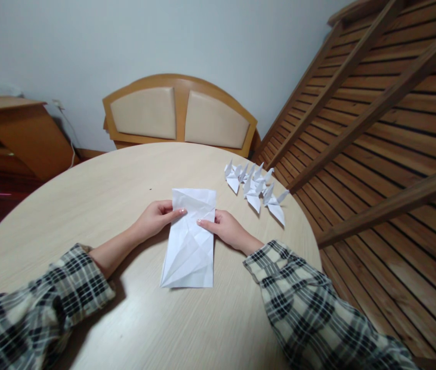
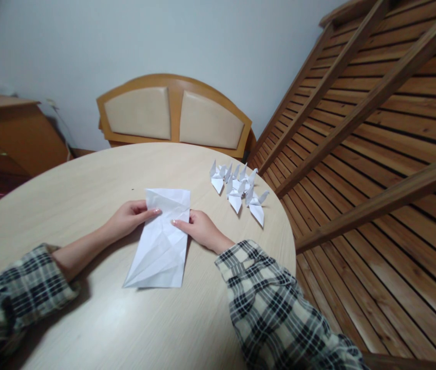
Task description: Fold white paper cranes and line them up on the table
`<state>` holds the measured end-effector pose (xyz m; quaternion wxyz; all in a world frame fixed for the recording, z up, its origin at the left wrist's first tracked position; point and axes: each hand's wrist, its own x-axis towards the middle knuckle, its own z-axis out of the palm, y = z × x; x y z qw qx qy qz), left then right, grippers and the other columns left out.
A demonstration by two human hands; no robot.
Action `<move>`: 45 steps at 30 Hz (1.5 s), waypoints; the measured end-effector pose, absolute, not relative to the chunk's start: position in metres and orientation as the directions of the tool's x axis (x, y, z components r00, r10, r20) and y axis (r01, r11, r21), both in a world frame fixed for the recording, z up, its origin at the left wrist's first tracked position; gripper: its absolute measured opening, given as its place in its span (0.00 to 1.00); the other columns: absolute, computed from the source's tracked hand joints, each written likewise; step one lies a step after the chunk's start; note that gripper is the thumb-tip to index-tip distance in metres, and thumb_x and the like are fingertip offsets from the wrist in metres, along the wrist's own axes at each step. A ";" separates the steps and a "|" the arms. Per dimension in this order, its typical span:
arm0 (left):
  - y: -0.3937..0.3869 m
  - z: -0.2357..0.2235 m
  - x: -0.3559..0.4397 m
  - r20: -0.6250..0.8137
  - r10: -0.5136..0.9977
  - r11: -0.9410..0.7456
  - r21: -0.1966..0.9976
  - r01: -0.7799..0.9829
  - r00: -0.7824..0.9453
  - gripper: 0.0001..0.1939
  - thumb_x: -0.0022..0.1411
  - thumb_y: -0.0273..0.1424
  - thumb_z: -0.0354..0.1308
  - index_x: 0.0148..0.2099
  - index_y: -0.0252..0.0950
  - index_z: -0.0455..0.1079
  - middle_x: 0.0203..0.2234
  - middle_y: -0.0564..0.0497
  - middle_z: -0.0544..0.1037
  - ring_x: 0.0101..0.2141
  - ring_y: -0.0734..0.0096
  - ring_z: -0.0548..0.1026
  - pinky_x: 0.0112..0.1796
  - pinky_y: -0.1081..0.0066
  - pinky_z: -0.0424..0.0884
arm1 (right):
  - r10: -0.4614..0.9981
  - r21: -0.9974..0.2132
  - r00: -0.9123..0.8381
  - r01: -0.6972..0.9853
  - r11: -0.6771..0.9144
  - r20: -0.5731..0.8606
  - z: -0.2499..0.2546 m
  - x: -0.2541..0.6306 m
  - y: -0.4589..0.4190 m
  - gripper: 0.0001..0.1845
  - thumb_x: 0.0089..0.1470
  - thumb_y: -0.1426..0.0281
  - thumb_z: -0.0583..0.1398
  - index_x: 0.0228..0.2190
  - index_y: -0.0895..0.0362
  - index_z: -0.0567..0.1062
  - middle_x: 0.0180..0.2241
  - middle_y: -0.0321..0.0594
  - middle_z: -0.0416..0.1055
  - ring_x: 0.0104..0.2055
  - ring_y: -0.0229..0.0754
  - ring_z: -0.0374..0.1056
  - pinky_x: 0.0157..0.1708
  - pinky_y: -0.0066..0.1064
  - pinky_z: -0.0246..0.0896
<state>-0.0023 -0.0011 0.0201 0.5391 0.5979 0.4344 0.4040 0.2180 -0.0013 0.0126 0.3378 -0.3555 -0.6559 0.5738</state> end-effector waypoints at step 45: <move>-0.002 0.029 -0.002 0.232 0.954 -0.289 0.881 0.373 0.192 0.20 0.61 0.45 0.53 0.24 0.36 0.65 0.17 0.56 0.61 0.21 0.74 0.59 0.22 0.73 0.54 | 0.899 -0.999 -0.436 0.006 0.045 0.038 0.012 0.214 0.000 0.23 0.51 0.49 0.61 0.29 0.59 0.73 0.26 0.36 0.69 0.28 0.36 0.62 0.28 0.29 0.58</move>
